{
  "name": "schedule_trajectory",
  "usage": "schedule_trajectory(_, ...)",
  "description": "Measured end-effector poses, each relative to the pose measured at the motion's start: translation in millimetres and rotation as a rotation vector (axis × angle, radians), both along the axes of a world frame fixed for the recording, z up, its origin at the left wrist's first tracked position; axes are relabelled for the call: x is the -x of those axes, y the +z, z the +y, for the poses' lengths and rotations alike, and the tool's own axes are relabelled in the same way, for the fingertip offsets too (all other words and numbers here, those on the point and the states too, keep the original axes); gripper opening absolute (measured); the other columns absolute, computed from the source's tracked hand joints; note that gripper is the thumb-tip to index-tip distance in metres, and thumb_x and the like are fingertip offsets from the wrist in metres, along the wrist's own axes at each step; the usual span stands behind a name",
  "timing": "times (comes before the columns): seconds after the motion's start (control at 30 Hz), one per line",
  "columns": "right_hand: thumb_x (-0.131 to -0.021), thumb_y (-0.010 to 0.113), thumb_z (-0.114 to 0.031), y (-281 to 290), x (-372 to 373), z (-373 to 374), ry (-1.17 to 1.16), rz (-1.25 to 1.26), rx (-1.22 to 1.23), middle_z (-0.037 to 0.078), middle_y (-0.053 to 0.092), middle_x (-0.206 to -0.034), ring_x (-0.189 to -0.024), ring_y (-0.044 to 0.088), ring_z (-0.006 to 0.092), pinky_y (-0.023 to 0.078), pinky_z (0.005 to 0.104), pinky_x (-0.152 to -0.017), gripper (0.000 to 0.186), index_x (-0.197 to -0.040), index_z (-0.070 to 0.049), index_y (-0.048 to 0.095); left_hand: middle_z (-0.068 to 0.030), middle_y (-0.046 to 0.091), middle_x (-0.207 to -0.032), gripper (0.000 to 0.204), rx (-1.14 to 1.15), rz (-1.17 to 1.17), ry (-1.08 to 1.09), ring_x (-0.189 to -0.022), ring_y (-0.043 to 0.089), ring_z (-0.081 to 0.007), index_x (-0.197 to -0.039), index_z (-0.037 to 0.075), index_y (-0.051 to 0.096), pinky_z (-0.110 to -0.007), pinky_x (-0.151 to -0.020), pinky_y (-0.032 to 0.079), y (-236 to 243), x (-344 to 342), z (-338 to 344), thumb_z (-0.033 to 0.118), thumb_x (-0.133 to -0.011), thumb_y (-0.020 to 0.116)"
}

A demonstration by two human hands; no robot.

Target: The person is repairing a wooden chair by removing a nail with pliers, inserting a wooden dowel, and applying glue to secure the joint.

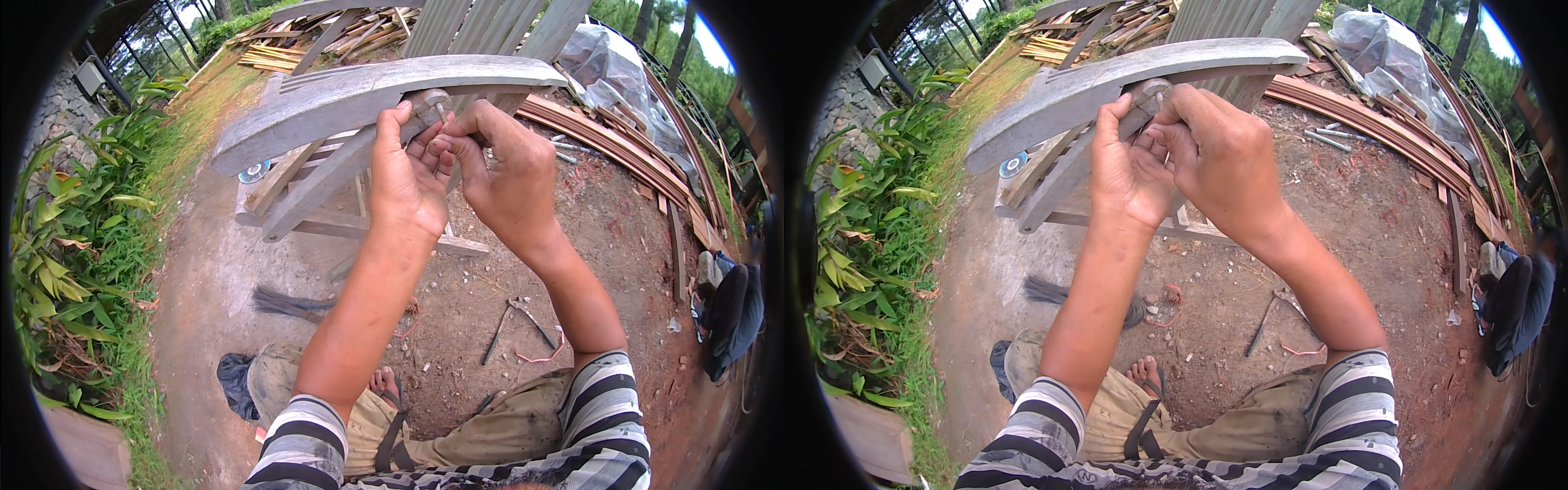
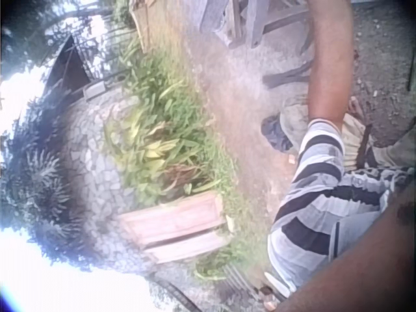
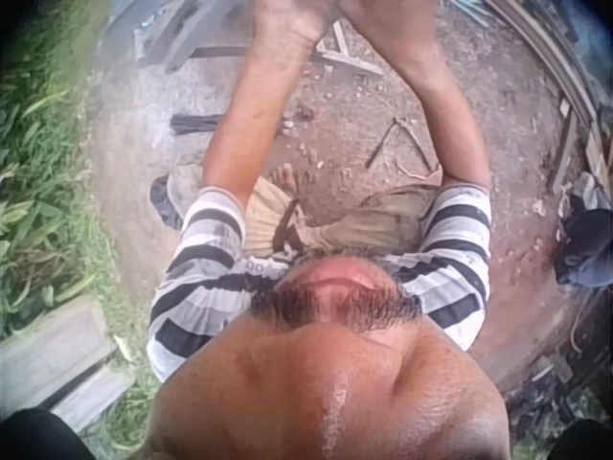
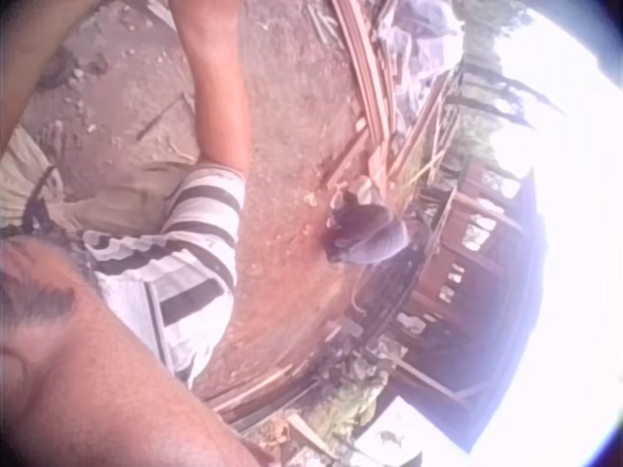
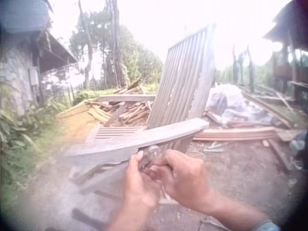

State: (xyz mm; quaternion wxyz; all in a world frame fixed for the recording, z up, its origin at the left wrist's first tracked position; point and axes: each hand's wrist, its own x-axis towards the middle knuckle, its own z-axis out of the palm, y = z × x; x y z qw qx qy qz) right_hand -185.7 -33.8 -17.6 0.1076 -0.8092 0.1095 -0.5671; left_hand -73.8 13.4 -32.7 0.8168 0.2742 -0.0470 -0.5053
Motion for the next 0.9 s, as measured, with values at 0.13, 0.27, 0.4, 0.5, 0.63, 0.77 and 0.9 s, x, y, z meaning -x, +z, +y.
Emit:
schedule_trajectory(0.13, -0.085, 0.075, 0.0, -14.1, 4.3, -2.8, -0.004, 0.016, -0.203, 0.013, 0.07, -0.077, -0.067, 0.072, 0.0282, 0.053, 0.0354, -0.059, 0.013, -0.086, -0.002, 0.063, -0.0025, 0.055, -0.1, 0.05, -0.054, -0.078, 0.033, -0.086, 0.057, -0.013, -0.118, 0.006, 0.056, -0.028, -0.081, 0.049, -21.9, 13.5, -2.8, 0.039, -0.085, 0.076)
schedule_trajectory(0.27, -0.085, 0.076, -0.001, -29.1, 16.9, -4.3, -0.024, 0.081, -0.232, 0.015, 0.07, -0.075, -0.067, 0.073, 0.0273, 0.054, 0.0351, -0.06, 0.013, -0.086, -0.002, 0.063, -0.0057, 0.057, -0.096, 0.048, -0.057, -0.133, 0.048, -0.084, 0.058, -0.0141, -0.118, 0.007, 0.058, -0.027, -0.075, 0.049, -40.9, 17.4, -8.7, 0.038, -0.086, 0.075)
schedule_trajectory(0.4, -0.085, 0.076, 0.0, -44.1, 24.0, -3.7, -0.011, 0.112, -0.274, 0.016, 0.071, -0.074, -0.07, 0.076, 0.0258, 0.055, 0.0342, -0.061, 0.013, -0.086, -0.001, 0.063, -0.0125, 0.062, -0.104, 0.047, -0.047, -0.122, 0.071, -0.088, 0.061, -0.0162, -0.12, 0.004, 0.057, -0.027, -0.074, 0.05, -42.4, 21.2, -9.5, 0.036, -0.089, 0.073)
schedule_trajectory(0.5, -0.086, 0.075, 0.0, -45.4, 23.7, -5.7, 0.014, 0.104, -0.33, 0.016, 0.071, -0.074, -0.07, 0.076, 0.0237, 0.056, 0.0328, -0.062, 0.013, -0.086, 0.0, 0.062, -0.0118, 0.063, -0.103, 0.046, -0.033, -0.12, 0.079, -0.089, 0.061, -0.0161, -0.119, 0.004, 0.058, -0.027, -0.075, 0.05, -43.3, 21.9, -12.8, 0.036, -0.089, 0.073)
schedule_trajectory(0.63, -0.088, 0.075, 0.001, -46.3, 17.6, -6.5, 0.131, -0.002, -0.596, 0.015, 0.073, -0.074, -0.069, 0.076, 0.0184, 0.057, 0.03, -0.06, 0.013, -0.085, 0.002, 0.062, -0.0093, 0.062, -0.103, 0.043, -0.026, -0.121, 0.044, -0.087, 0.058, -0.0144, -0.118, 0.006, 0.059, -0.029, -0.077, 0.05, -45.6, 20.8, -13.6, 0.036, -0.09, 0.072)
schedule_trajectory(0.77, -0.09, 0.074, 0.002, -41.0, 17.2, -5.7, 0.101, 0.03, -0.6, 0.014, 0.074, -0.074, -0.068, 0.075, 0.0154, 0.057, 0.029, -0.059, 0.013, -0.084, 0.003, 0.062, -0.0062, 0.06, -0.103, 0.042, -0.001, -0.151, 0.033, -0.087, 0.054, -0.0129, -0.119, 0.008, 0.059, -0.031, -0.081, 0.048, -48.2, 24.9, -10.1, 0.036, -0.09, 0.072)
schedule_trajectory(0.9, -0.089, 0.074, 0.001, -48.9, 19.2, -11.4, 0.089, 0.073, -0.536, 0.014, 0.074, -0.075, -0.069, 0.075, 0.0157, 0.058, 0.03, -0.06, 0.013, -0.085, 0.003, 0.062, -0.0061, 0.058, -0.108, 0.045, -0.012, -0.127, 0.052, -0.09, 0.053, -0.0125, -0.121, 0.009, 0.058, -0.031, -0.084, 0.046, -52.2, 29.3, -13.4, 0.037, -0.089, 0.072)
